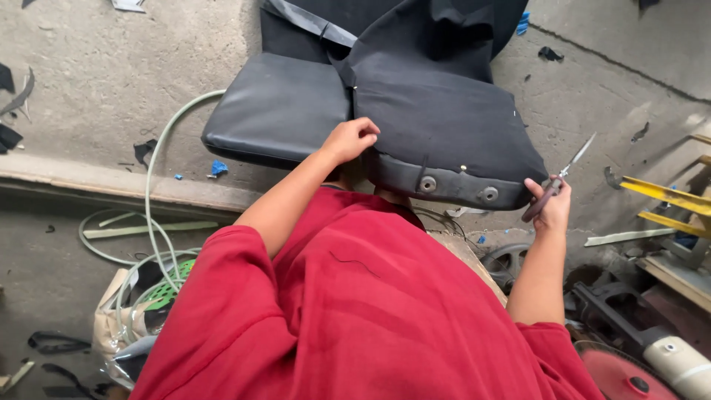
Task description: Cutting black fabric into strips or shapes using scissors in a workshop environment.
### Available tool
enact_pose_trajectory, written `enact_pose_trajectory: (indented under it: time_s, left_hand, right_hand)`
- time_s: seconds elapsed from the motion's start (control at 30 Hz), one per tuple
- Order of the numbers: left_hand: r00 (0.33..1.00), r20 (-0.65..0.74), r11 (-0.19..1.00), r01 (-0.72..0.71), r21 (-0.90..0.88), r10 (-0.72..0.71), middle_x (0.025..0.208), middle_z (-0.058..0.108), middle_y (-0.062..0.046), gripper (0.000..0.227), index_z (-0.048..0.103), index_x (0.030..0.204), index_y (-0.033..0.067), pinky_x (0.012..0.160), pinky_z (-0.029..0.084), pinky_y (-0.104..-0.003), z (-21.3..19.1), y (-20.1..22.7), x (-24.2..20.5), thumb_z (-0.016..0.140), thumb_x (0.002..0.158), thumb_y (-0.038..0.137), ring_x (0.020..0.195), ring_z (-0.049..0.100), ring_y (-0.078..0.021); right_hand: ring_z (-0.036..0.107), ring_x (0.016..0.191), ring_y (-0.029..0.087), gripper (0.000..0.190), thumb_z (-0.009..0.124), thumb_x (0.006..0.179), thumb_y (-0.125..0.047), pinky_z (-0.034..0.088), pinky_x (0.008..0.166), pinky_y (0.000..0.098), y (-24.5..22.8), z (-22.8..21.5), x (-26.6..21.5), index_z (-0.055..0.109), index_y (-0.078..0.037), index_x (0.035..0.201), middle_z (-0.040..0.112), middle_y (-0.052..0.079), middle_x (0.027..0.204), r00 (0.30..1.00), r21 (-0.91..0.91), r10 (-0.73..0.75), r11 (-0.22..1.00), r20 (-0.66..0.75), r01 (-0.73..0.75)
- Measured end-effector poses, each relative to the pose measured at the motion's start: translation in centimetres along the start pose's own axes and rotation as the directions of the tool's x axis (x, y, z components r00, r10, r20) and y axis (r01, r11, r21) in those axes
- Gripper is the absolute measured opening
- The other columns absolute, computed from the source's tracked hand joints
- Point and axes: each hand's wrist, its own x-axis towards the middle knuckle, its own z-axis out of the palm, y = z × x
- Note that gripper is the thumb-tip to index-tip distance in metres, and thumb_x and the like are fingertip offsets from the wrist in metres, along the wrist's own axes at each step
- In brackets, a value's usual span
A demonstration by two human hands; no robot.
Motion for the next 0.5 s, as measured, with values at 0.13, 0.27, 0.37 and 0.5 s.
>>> enact_pose_trajectory:
  time_s: [0.13, 0.27, 0.37, 0.5]
  left_hand:
    - [0.944, -0.143, 0.953, 0.289, -0.088, -0.299, 0.100, 0.073, 0.013, 0.030, 0.068, 0.103, 0.0384, 0.091, 0.057, -0.036, 0.7, -4.1, 4.7, 0.068, 0.084, 0.061, 0.106, 0.070, -0.0133]
    - [0.873, -0.050, 0.860, 0.466, -0.207, -0.485, 0.114, 0.072, -0.009, 0.065, 0.069, 0.112, 0.0150, 0.098, 0.055, -0.045, 0.8, -4.4, 5.7, 0.067, 0.079, 0.072, 0.116, 0.069, -0.0291]
    - [0.866, 0.055, 0.831, 0.493, -0.258, -0.497, 0.126, 0.070, -0.020, 0.084, 0.067, 0.128, 0.0008, 0.102, 0.054, -0.046, 0.7, -3.2, 4.9, 0.063, 0.083, 0.072, 0.112, 0.071, -0.0341]
    - [0.866, 0.130, 0.801, 0.497, -0.334, -0.483, 0.133, 0.067, -0.022, 0.095, 0.065, 0.133, -0.0043, 0.102, 0.053, -0.046, 1.0, -2.9, 4.5, 0.070, 0.076, 0.071, 0.120, 0.068, -0.0389]
  right_hand:
    - [0.060, 0.072, 0.006, 0.077, 0.103, 0.075, -0.018, 0.051, 0.062, 0.0150, 0.7, -0.4, 0.4, 0.049, -0.019, 0.129, 0.050, -0.005, 0.087, 1.000, 0.024, -0.029, 0.999, 0.005, 0.029]
    - [0.060, 0.077, 0.006, 0.070, 0.097, 0.082, -0.012, 0.053, 0.070, 0.0158, 1.2, -0.7, 0.9, 0.047, -0.022, 0.129, 0.045, -0.006, 0.090, 1.000, 0.092, -0.024, 0.996, 0.017, 0.023]
    - [0.063, 0.085, 0.007, 0.061, 0.092, 0.089, -0.017, 0.055, 0.079, 0.0188, 0.3, -0.4, 0.4, 0.046, -0.027, 0.129, 0.048, -0.005, 0.095, 0.998, 0.157, 0.039, 0.987, 0.039, -0.045]
    - [0.063, 0.101, 0.007, 0.055, 0.084, 0.098, -0.043, 0.048, 0.090, 0.0221, -0.8, 0.1, 0.1, 0.044, -0.028, 0.132, 0.055, -0.005, 0.108, 0.994, 0.117, 0.098, 0.988, 0.037, -0.102]
